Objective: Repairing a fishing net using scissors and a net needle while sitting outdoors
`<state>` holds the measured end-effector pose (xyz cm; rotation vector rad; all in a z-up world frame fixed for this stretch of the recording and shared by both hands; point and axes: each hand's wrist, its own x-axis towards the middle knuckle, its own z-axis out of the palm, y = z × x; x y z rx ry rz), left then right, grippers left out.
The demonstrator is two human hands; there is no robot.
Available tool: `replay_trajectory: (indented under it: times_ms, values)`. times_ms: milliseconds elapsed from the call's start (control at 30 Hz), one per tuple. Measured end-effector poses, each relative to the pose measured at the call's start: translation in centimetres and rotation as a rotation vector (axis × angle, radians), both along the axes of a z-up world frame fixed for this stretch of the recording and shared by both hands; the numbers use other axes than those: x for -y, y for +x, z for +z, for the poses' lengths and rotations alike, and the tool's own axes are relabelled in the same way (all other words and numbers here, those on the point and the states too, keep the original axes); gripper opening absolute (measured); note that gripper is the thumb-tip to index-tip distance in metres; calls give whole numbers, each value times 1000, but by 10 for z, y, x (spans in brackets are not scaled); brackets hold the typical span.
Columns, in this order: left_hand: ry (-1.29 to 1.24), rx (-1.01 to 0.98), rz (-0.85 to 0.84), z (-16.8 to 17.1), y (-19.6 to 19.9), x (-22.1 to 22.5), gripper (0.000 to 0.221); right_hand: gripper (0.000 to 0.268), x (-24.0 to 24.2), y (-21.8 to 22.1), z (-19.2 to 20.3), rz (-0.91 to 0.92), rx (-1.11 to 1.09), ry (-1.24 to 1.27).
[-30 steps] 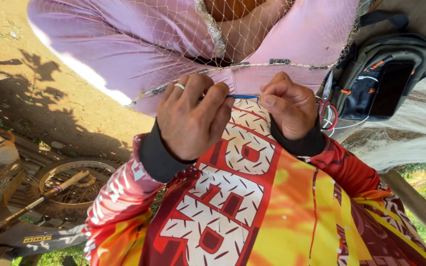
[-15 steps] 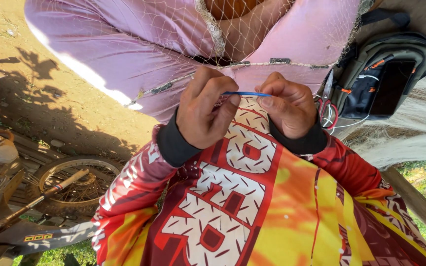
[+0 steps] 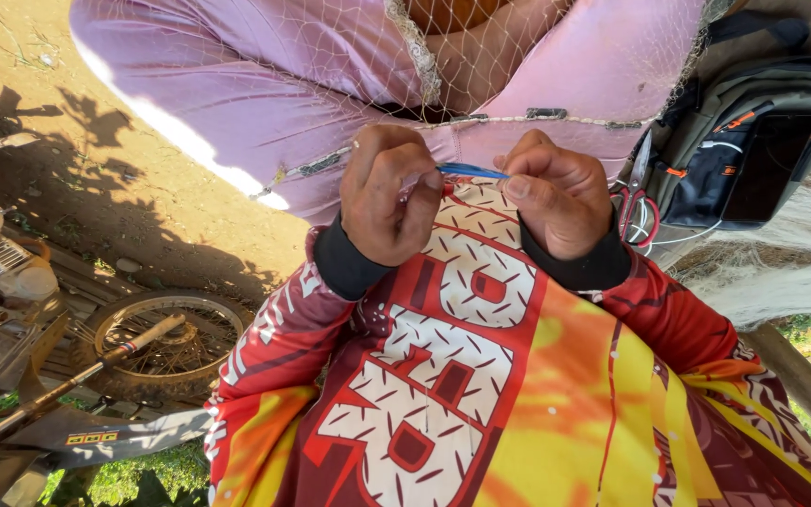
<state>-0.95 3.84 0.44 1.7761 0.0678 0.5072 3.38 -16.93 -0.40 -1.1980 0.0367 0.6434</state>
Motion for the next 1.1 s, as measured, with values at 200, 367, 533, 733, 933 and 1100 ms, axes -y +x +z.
replay_trajectory:
  times_ms: [200, 367, 533, 733, 933, 1100]
  values:
    - [-107, 71, -4, -9, -1, 6, 5, 15, -3, -4, -1, -24, -79, 75]
    - [-223, 110, -5, -8, -1, 25, 16, 19, -8, 4, 5, 50, 108, -33]
    - [-250, 80, 58, 11, 5, 45, 36, 20, -12, 6, 4, 128, 634, -339]
    - [-215, -118, 157, 29, -5, 42, 26, 38, -28, 19, -8, -14, 1061, -486]
    - [-353, 241, 268, 72, -22, 12, 28, 27, -27, 23, -3, -27, 1214, -488]
    - [-432, -317, 55, 101, -38, -31, 14, 7, -19, 27, 19, 276, 1091, -626]
